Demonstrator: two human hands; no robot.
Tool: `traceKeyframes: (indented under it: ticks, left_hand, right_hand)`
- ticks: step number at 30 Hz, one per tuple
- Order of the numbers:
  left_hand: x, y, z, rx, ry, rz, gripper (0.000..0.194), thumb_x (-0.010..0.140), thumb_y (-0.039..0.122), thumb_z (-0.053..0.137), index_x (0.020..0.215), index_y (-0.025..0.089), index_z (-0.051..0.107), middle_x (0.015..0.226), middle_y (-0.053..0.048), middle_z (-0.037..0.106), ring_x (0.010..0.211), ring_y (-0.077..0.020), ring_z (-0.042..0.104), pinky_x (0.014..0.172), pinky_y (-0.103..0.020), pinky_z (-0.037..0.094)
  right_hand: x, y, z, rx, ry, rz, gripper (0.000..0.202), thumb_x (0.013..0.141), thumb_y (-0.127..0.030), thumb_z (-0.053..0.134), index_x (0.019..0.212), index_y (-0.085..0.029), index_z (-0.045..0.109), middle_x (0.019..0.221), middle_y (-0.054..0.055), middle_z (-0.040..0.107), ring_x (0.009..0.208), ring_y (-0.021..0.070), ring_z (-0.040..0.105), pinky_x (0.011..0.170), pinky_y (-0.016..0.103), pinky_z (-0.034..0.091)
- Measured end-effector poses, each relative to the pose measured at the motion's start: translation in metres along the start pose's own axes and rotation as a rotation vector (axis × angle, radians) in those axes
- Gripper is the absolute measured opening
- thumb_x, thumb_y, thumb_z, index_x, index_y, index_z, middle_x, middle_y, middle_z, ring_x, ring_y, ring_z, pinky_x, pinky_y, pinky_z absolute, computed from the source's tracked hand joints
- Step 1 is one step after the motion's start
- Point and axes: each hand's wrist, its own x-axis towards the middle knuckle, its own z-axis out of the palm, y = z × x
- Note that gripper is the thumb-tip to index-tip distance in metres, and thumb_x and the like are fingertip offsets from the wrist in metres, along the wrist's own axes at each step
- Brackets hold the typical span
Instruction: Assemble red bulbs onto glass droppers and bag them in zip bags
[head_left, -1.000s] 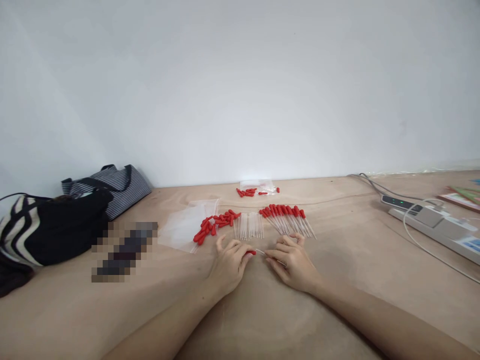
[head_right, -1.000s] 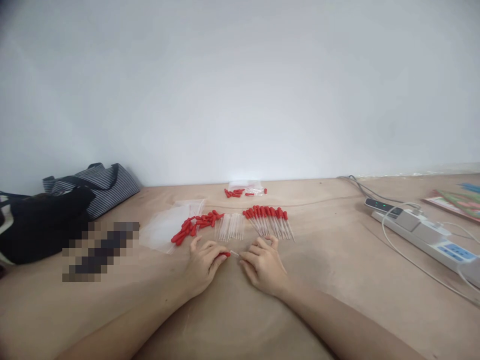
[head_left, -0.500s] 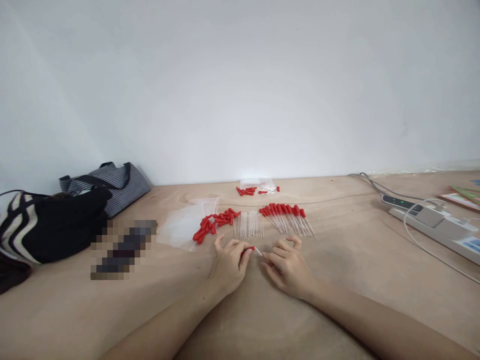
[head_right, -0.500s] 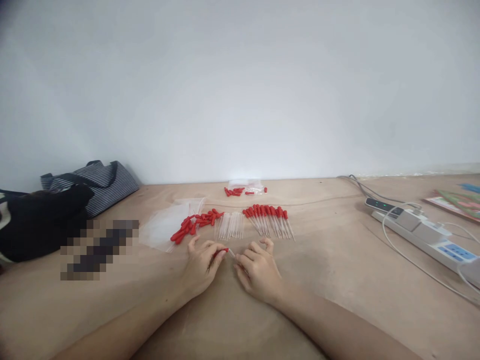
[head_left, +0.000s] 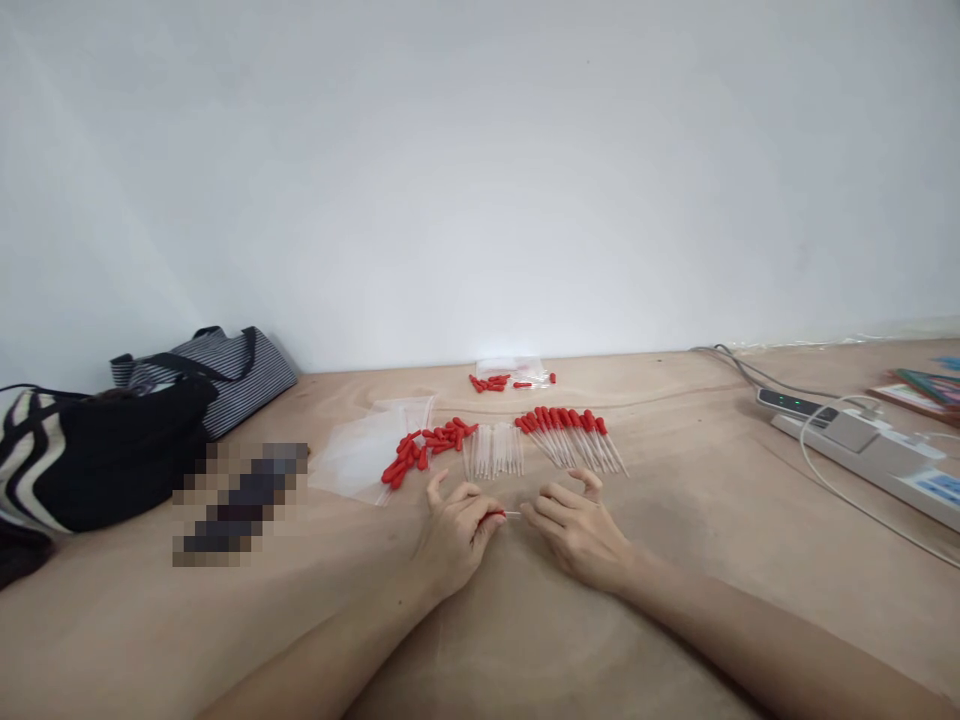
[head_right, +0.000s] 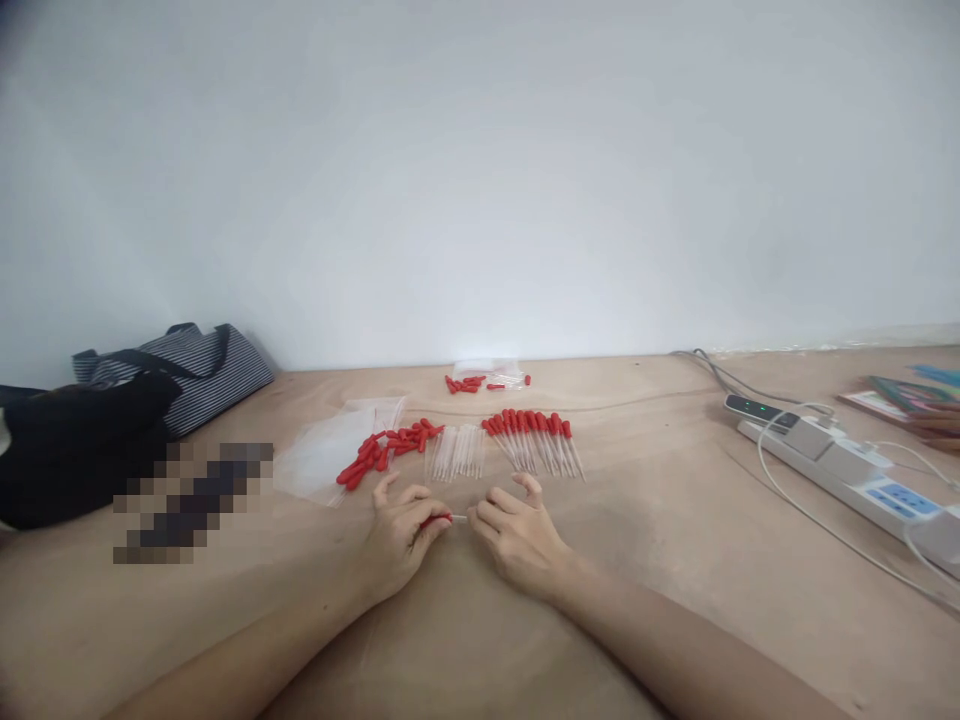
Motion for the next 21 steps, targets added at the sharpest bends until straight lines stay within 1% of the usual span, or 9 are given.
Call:
traceKeyframes:
  ticks: [3, 8, 12, 17, 21]
  left_hand:
    - [0.0, -0.001, 0.0, -0.015, -0.02, 0.004, 0.014, 0.084, 0.019, 0.045, 0.076, 0.021, 0.056, 0.069, 0.004, 0.066, 0.075, -0.0151, 0.057, 0.096, -0.05, 0.009]
    - [0.0, -0.004, 0.0, -0.043, -0.08, 0.032, 0.014, 0.084, 0.017, 0.043, 0.078, 0.021, 0.055, 0.07, 0.004, 0.065, 0.077, -0.0148, 0.057, 0.096, -0.049, 0.009]
    - [0.0, -0.002, -0.002, -0.014, -0.062, 0.06, 0.014, 0.083, 0.018, 0.043, 0.077, 0.022, 0.056, 0.068, 0.004, 0.064, 0.077, -0.015, 0.057, 0.097, -0.049, 0.009]
    - [0.0, 0.0, -0.002, 0.032, -0.042, 0.092, 0.013, 0.082, 0.02, 0.045, 0.075, 0.021, 0.056, 0.067, 0.003, 0.065, 0.079, -0.0161, 0.057, 0.098, -0.05, 0.008]
    - [0.0, -0.001, -0.002, 0.042, -0.023, 0.111, 0.011, 0.081, 0.02, 0.048, 0.073, 0.02, 0.055, 0.067, 0.004, 0.065, 0.079, -0.0164, 0.058, 0.098, -0.051, 0.008]
  right_hand:
    - [0.0, 0.0, 0.0, -0.019, 0.032, -0.018, 0.031, 0.084, -0.005, 0.028, 0.086, -0.016, 0.057, 0.062, -0.002, 0.055, 0.07, 0.0099, 0.049, 0.09, 0.037, 0.012]
    - [-0.001, 0.0, -0.001, -0.055, 0.047, -0.087, 0.032, 0.088, -0.007, 0.027, 0.086, -0.017, 0.058, 0.064, -0.003, 0.056, 0.071, 0.0092, 0.048, 0.091, 0.037, 0.012]
    - [0.001, 0.0, -0.002, -0.065, 0.03, -0.127, 0.031, 0.087, -0.006, 0.028, 0.08, -0.017, 0.057, 0.067, -0.002, 0.057, 0.071, 0.0102, 0.045, 0.09, 0.037, 0.013]
    - [0.006, -0.001, -0.001, 0.009, -0.065, -0.01, 0.024, 0.078, -0.004, 0.036, 0.071, -0.016, 0.054, 0.062, -0.002, 0.053, 0.067, 0.0111, 0.043, 0.086, 0.037, 0.014]
    - [0.01, -0.003, 0.002, 0.106, -0.145, 0.092, 0.017, 0.072, -0.007, 0.042, 0.072, -0.017, 0.056, 0.063, -0.001, 0.054, 0.069, 0.0125, 0.043, 0.083, 0.038, 0.015]
